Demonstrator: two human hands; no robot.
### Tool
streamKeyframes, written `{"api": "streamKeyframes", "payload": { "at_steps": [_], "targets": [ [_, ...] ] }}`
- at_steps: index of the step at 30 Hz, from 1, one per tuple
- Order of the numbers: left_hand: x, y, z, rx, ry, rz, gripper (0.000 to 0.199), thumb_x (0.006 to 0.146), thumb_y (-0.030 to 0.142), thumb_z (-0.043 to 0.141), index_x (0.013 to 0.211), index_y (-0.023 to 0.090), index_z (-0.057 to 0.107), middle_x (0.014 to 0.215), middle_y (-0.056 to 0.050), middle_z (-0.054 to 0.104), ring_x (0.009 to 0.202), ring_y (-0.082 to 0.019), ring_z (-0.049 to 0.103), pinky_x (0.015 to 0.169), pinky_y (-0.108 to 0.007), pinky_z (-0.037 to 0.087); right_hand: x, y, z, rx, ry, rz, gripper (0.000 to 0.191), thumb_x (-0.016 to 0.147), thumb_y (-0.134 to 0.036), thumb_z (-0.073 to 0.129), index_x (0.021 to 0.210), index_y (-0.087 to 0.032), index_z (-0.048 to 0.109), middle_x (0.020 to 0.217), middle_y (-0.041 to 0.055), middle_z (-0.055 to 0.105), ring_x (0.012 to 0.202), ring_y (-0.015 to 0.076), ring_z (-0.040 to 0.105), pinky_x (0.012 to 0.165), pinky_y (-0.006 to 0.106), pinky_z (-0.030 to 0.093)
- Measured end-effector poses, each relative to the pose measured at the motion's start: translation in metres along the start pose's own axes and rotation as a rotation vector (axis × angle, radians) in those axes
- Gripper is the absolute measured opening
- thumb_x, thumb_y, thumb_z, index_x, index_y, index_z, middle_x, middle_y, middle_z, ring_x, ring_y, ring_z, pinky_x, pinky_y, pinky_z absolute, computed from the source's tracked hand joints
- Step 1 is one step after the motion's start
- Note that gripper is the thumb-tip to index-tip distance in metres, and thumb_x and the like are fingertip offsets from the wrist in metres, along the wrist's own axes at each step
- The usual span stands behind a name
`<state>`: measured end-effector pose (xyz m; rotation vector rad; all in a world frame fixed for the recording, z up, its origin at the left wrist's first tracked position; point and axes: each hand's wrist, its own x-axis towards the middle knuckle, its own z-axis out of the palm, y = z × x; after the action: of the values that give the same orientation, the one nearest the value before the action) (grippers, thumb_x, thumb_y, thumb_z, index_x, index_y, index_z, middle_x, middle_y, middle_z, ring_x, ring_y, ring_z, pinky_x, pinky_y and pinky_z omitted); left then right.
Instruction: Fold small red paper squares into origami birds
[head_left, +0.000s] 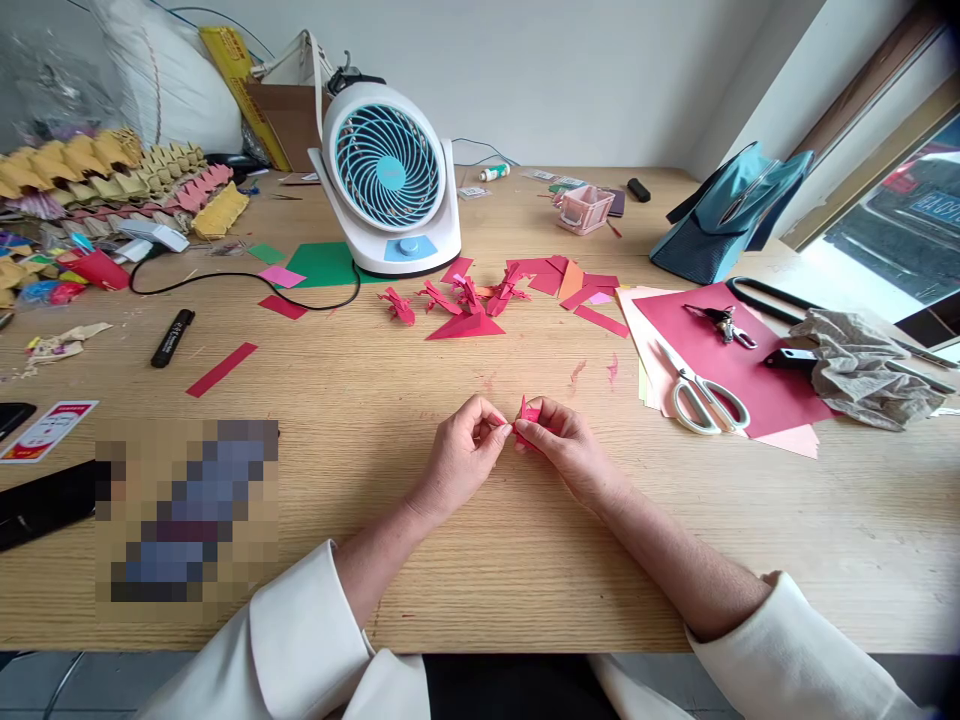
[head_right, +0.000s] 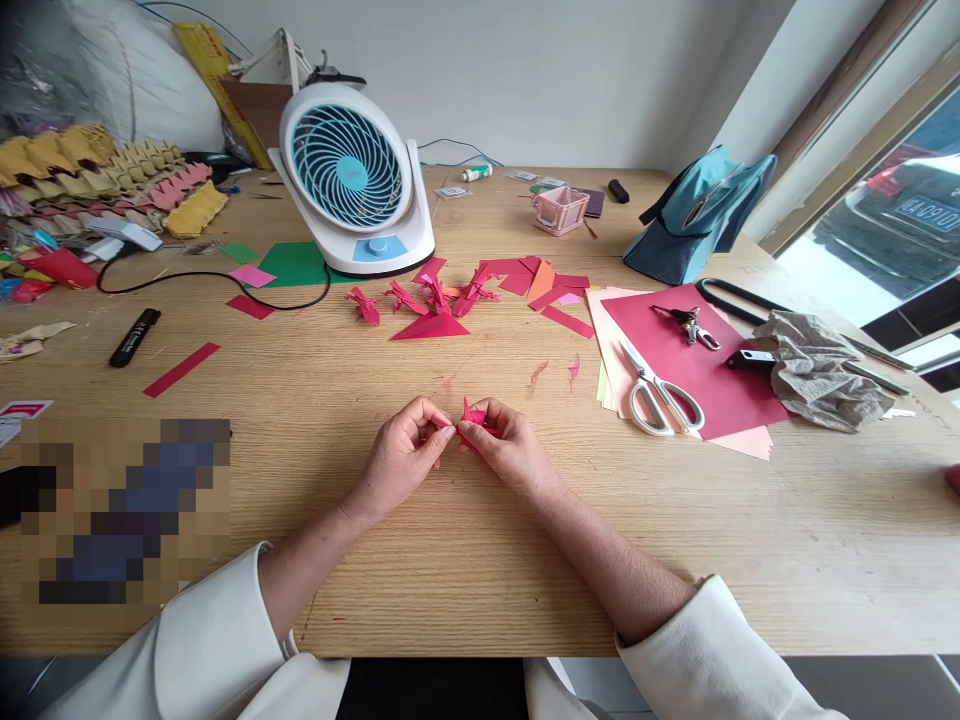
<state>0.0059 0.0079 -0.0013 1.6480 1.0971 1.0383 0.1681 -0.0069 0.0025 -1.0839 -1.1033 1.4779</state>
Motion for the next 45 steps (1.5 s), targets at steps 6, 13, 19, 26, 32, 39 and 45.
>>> {"api": "streamKeyframes", "payload": {
  "at_steps": [6, 13, 19, 26, 32, 39, 45],
  "targets": [
    [-0.001, -0.002, 0.0, -0.077, -0.036, -0.057, 0.013, 0.086, 0.028, 0.061, 0.082, 0.018, 0.053, 0.069, 0.004, 0.056, 0.053, -0.007, 0.053, 0.044, -0.016, 0.046, 0.001, 0.003, -0.001, 0.005, 0.006, -0.003, 0.033, 0.076, -0.047, 0.077, 0.077, -0.019, 0.059, 0.068, -0.0024, 0.06, 0.063, 0.0114, 0.054, 0.065, 0.026, 0.041],
    [0.002, 0.003, -0.008, 0.099, -0.074, 0.092, 0.009, 0.083, 0.022, 0.068, 0.079, 0.018, 0.06, 0.07, 0.001, 0.066, 0.059, -0.01, 0.059, 0.056, -0.02, 0.05, 0.001, 0.003, -0.002, 0.023, 0.008, -0.004, 0.032, 0.076, -0.047, 0.077, 0.076, -0.019, 0.06, 0.066, -0.0025, 0.06, 0.062, 0.0114, 0.052, 0.062, 0.026, 0.038],
    [0.004, 0.002, -0.017, 0.32, -0.051, 0.364, 0.007, 0.087, 0.021, 0.066, 0.08, 0.019, 0.064, 0.075, -0.001, 0.069, 0.066, -0.012, 0.06, 0.064, -0.024, 0.048, 0.001, 0.0, -0.002, 0.003, -0.009, 0.014, 0.033, 0.076, -0.049, 0.075, 0.073, -0.02, 0.059, 0.063, -0.0024, 0.059, 0.06, 0.0113, 0.05, 0.061, 0.026, 0.035],
    [0.004, 0.006, -0.016, 0.392, -0.064, 0.402, 0.01, 0.089, 0.018, 0.063, 0.08, 0.019, 0.059, 0.073, 0.001, 0.065, 0.067, -0.011, 0.058, 0.066, -0.024, 0.046, 0.001, 0.002, -0.004, -0.062, -0.021, -0.004, 0.034, 0.078, -0.05, 0.073, 0.075, -0.02, 0.057, 0.065, -0.0028, 0.057, 0.06, 0.0115, 0.048, 0.061, 0.027, 0.035],
    [0.001, 0.0, -0.008, 0.147, -0.062, 0.205, 0.01, 0.088, 0.02, 0.061, 0.079, 0.018, 0.056, 0.081, -0.001, 0.065, 0.065, -0.01, 0.058, 0.058, -0.021, 0.048, 0.002, 0.003, -0.004, -0.077, -0.019, -0.031, 0.035, 0.077, -0.051, 0.075, 0.077, -0.02, 0.056, 0.067, -0.0027, 0.055, 0.062, 0.0121, 0.049, 0.06, 0.026, 0.035],
    [0.0, -0.003, -0.006, 0.089, -0.057, 0.097, 0.016, 0.088, 0.028, 0.062, 0.077, 0.018, 0.054, 0.065, 0.004, 0.055, 0.054, -0.008, 0.051, 0.052, -0.019, 0.043, 0.001, 0.001, -0.004, -0.133, -0.028, -0.039, 0.037, 0.077, -0.053, 0.073, 0.076, -0.021, 0.054, 0.066, -0.0026, 0.052, 0.061, 0.0124, 0.046, 0.058, 0.026, 0.034],
    [-0.001, 0.004, -0.007, 0.137, -0.06, 0.138, 0.012, 0.088, 0.024, 0.06, 0.079, 0.019, 0.054, 0.07, 0.002, 0.058, 0.056, -0.008, 0.051, 0.051, -0.018, 0.043, 0.001, 0.0, -0.002, -0.163, -0.029, -0.061, 0.039, 0.077, -0.055, 0.073, 0.075, -0.02, 0.054, 0.067, -0.0024, 0.051, 0.061, 0.0123, 0.045, 0.058, 0.027, 0.034]
  ]
}}
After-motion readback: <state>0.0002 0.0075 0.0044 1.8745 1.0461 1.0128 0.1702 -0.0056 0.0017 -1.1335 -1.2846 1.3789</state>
